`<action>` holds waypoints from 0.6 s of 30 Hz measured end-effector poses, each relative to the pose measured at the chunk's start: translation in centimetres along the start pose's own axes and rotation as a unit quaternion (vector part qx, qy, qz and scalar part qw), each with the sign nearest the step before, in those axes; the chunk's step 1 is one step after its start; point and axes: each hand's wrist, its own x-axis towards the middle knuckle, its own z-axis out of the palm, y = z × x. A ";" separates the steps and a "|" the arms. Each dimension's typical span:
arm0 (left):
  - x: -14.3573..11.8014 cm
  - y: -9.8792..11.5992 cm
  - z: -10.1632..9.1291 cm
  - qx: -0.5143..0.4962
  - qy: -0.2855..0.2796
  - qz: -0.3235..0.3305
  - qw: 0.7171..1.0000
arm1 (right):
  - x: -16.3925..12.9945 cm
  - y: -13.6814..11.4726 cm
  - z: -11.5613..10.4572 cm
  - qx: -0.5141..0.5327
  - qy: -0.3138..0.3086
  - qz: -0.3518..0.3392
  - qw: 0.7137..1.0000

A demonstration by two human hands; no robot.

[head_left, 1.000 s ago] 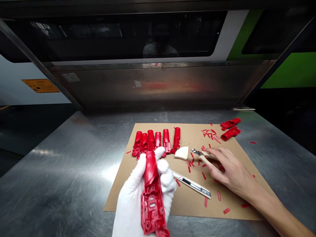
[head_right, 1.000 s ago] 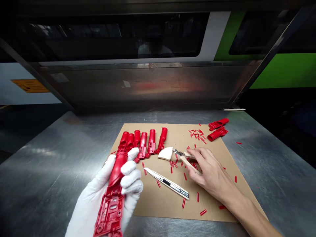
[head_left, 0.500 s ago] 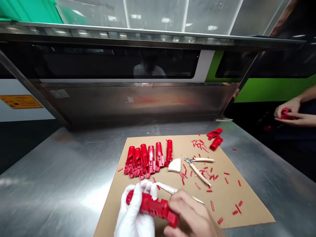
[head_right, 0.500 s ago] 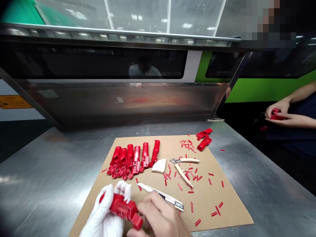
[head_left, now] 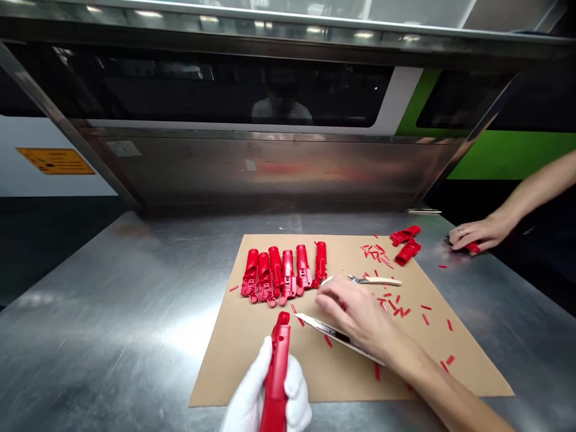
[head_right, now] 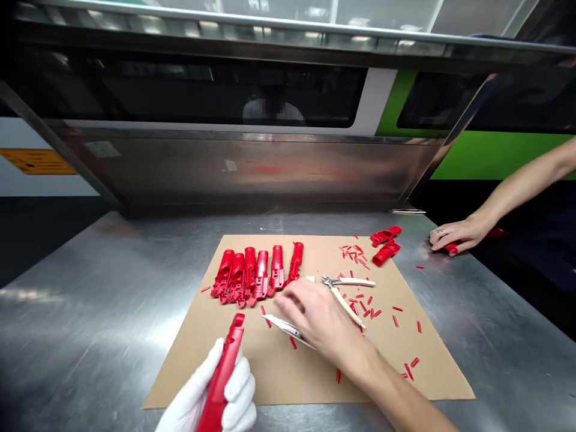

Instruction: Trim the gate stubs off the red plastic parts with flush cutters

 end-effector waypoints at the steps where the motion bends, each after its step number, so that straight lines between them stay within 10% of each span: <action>1: 0.0 0.3 0.1 -0.012 -0.002 0.007 1.000 | 0.1 1.3 0.0 -0.032 0.016 0.002 0.999; 8: -0.6 0.6 1.6 -0.079 -0.005 0.083 0.993 | 0.3 6.9 1.2 -0.148 0.033 -0.021 0.988; 18: 0.0 0.9 2.2 -0.077 0.133 0.198 0.968 | -3.5 1.4 1.6 -0.225 -0.025 -0.054 0.973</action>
